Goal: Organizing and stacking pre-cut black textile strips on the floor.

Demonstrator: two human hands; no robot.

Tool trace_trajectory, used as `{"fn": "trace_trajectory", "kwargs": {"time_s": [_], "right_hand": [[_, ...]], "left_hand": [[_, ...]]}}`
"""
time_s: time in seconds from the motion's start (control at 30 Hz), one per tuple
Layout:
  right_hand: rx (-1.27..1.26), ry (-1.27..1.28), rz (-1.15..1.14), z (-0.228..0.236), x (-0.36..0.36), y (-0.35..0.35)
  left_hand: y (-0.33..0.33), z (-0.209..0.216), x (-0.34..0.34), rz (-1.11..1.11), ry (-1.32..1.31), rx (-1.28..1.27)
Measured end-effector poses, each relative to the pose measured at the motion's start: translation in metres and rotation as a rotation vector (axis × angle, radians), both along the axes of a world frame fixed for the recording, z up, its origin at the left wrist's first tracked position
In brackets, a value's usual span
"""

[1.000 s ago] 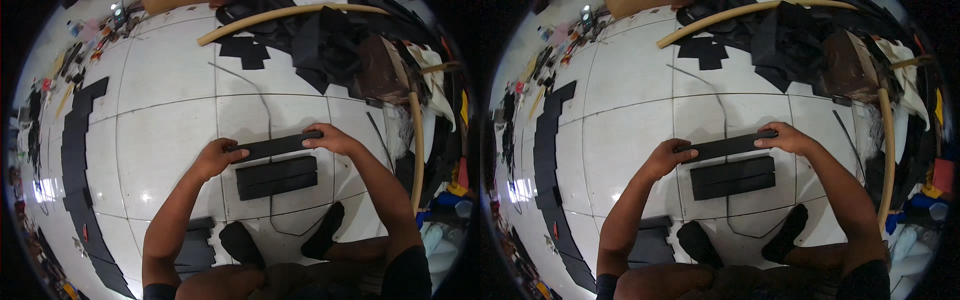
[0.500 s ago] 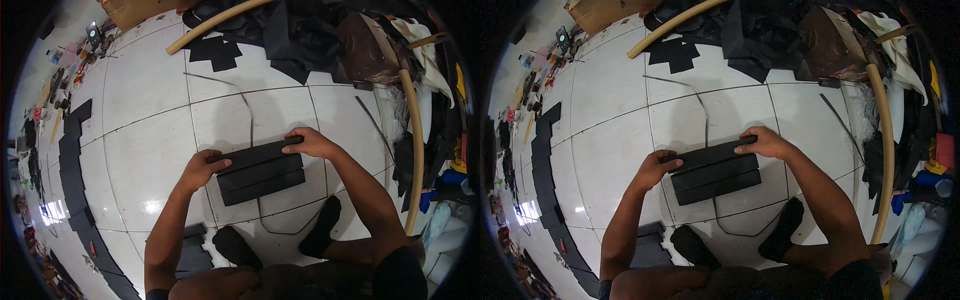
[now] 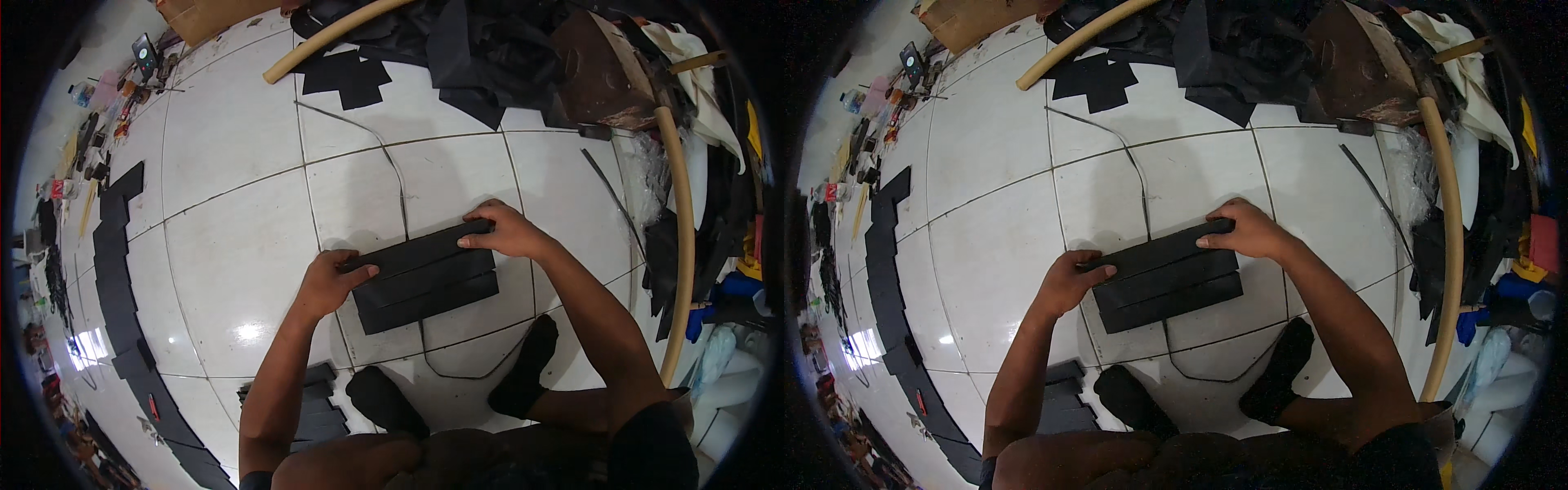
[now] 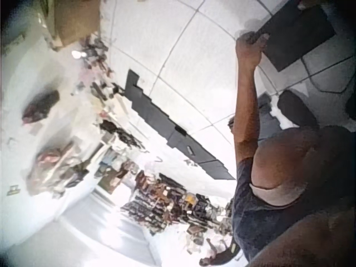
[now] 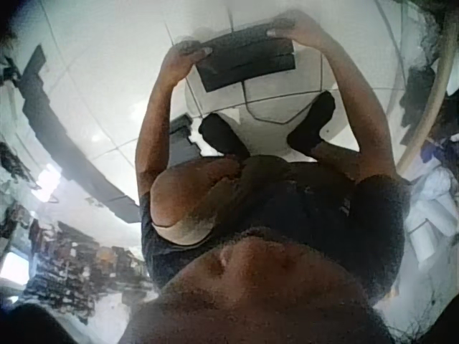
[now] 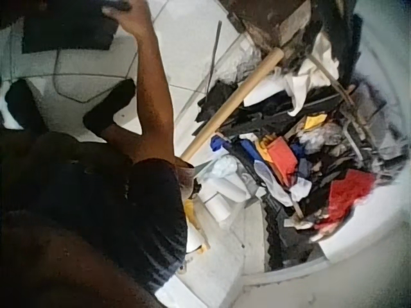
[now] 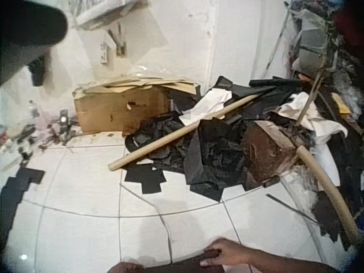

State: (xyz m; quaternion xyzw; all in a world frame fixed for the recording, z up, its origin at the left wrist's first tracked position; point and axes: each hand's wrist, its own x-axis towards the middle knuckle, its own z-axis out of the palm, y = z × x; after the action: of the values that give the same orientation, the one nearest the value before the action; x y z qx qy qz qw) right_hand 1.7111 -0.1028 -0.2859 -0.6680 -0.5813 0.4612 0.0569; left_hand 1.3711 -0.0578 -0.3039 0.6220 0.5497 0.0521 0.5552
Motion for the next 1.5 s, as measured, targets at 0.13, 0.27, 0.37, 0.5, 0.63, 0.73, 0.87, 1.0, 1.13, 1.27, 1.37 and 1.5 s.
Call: {"fn": "trace_trajectory", "kwargs": {"time_s": [0.13, 0.27, 0.37, 0.5, 0.63, 0.73, 0.87, 1.0, 1.13, 1.27, 1.37, 1.5], "right_hand": [[0.071, -0.033, -0.006, -0.002, -0.010, -0.012], [0.029, -0.135, -0.128, 0.005, -0.022, -0.016], [-0.011, -0.129, -0.075, 0.009, -0.020, -0.014], [-0.052, -0.067, 0.002, 0.023, -0.007, 0.007], [0.481, -0.083, -0.053, 0.040, -0.025, 0.051], [0.506, 0.207, 0.006, 0.063, -0.107, 0.069], [0.161, 0.612, 0.211, 0.071, -0.225, 0.023], [0.148, 0.596, 0.505, 0.009, -0.286, -0.066], [0.127, 0.421, 0.575, -0.006, -0.300, -0.097], [0.118, 0.349, 0.570, -0.019, -0.297, -0.107], [0.189, 0.330, 0.550, -0.022, -0.286, -0.103], [0.371, 0.263, 0.608, -0.027, -0.280, -0.104]], "left_hand": [[-0.008, -0.001, 0.000, -0.009, 0.065, 0.209], [-0.016, 0.004, 0.007, -0.002, 0.126, 0.203], [-0.016, 0.000, 0.003, -0.029, 0.104, 0.199], [-0.015, -0.001, -0.024, 0.183, -0.051, 0.195], [-0.014, 0.025, -0.094, 0.611, -0.041, 0.219], [-0.048, 0.043, -0.158, 0.825, 0.110, 0.287], [-0.124, 0.071, -0.229, 0.957, 0.305, 0.263], [-0.180, 0.082, -0.247, 0.969, 0.381, 0.125], [-0.222, 0.078, -0.262, 0.868, 0.547, 0.028], [-0.222, 0.051, -0.284, 0.835, 0.478, -0.035], [-0.214, 0.037, -0.299, 0.591, 0.611, 0.006], [-0.217, 0.026, -0.307, 0.333, 0.541, 0.154]]}}
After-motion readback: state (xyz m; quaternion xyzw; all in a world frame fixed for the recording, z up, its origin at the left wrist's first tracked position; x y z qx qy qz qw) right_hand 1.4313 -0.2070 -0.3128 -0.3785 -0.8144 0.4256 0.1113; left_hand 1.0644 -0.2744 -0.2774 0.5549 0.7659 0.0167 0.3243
